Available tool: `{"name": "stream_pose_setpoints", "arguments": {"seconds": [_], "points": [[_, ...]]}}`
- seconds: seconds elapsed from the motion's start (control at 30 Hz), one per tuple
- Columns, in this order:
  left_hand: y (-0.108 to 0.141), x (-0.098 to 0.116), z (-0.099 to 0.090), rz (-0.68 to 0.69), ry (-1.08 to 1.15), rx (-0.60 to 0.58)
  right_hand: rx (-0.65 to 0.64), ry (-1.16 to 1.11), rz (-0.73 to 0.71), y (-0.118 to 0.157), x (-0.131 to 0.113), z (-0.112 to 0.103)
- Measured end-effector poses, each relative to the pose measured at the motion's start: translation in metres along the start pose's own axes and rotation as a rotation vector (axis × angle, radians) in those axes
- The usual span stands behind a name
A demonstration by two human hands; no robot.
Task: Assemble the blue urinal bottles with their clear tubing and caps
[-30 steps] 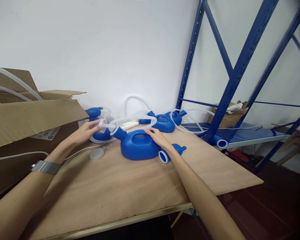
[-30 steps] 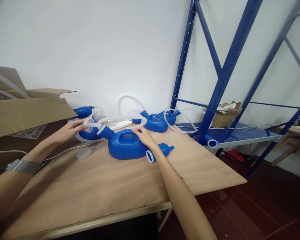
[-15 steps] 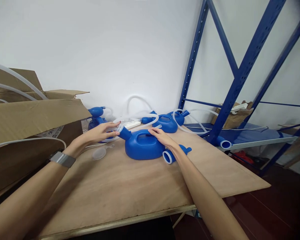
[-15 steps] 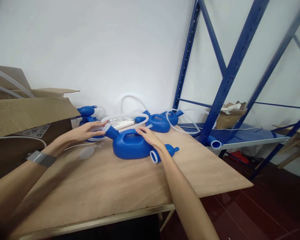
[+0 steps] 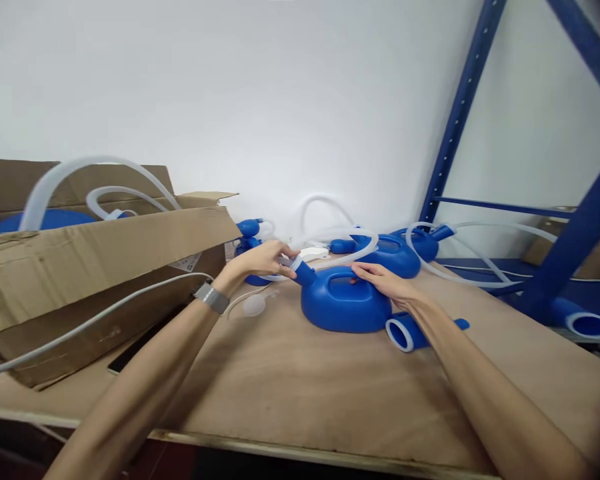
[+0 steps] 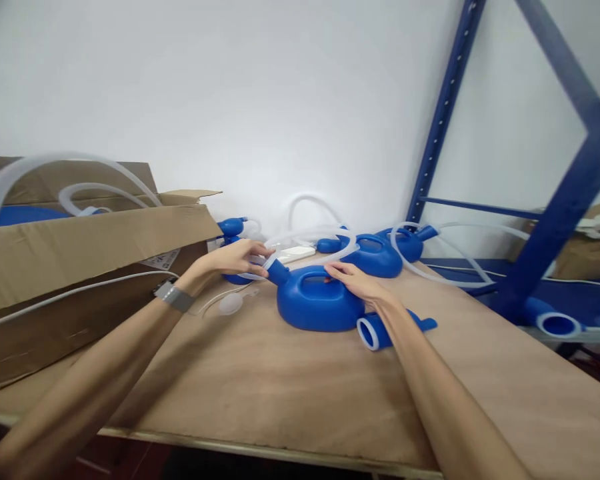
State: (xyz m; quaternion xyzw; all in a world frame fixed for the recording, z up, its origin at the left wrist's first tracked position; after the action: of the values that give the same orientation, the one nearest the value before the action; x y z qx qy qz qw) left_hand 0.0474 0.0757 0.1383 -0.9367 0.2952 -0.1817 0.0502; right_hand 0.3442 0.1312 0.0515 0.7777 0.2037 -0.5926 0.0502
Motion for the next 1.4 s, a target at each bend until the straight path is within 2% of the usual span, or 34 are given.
{"name": "stream_pose_setpoints", "arguments": {"seconds": [0.1, 0.2, 0.37, 0.5, 0.6, 0.7, 0.83, 1.03, 1.4], "points": [[0.002, 0.004, -0.001, -0.019, -0.011, 0.018, -0.032, 0.055, 0.006, 0.0, -0.011, 0.0], [-0.001, 0.01, 0.0, -0.027, 0.002, 0.013, -0.08, 0.132, -0.009, -0.005, -0.03, 0.009], [-0.018, 0.02, 0.011, -0.065, 0.116, 0.004, -0.002, 0.356, -0.131, -0.027, -0.059, 0.038], [-0.024, 0.022, 0.019, -0.023, 0.144, -0.008, -0.161, 0.477, -0.091, -0.031, -0.059, 0.056], [-0.024, 0.02, 0.019, 0.036, 0.167, -0.013, -0.254, 0.504, -0.079, -0.024, -0.058, 0.057], [-0.025, 0.018, 0.019, 0.053, 0.169, -0.024, -0.259, 0.532, -0.062, -0.019, -0.058, 0.054], [-0.029, 0.016, 0.022, 0.013, 0.161, -0.042, -0.297, 0.553, -0.035, -0.022, -0.057, 0.054], [-0.03, 0.013, 0.025, -0.029, 0.161, -0.058, -0.286, 0.516, 0.014, -0.025, -0.053, 0.055], [-0.031, 0.018, 0.025, -0.067, 0.101, -0.023, -0.292, 0.56, 0.068, -0.021, -0.062, 0.059]]}}
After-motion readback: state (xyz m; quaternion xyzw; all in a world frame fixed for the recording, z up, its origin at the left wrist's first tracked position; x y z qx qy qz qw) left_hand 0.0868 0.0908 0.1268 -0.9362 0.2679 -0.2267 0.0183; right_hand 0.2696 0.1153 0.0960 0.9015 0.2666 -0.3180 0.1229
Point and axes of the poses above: each hand's wrist, its own y-axis away from the middle knuckle, its own z-axis out of the palm, x = y × z, the point moved 3 cm from there along -y, towards the middle knuckle
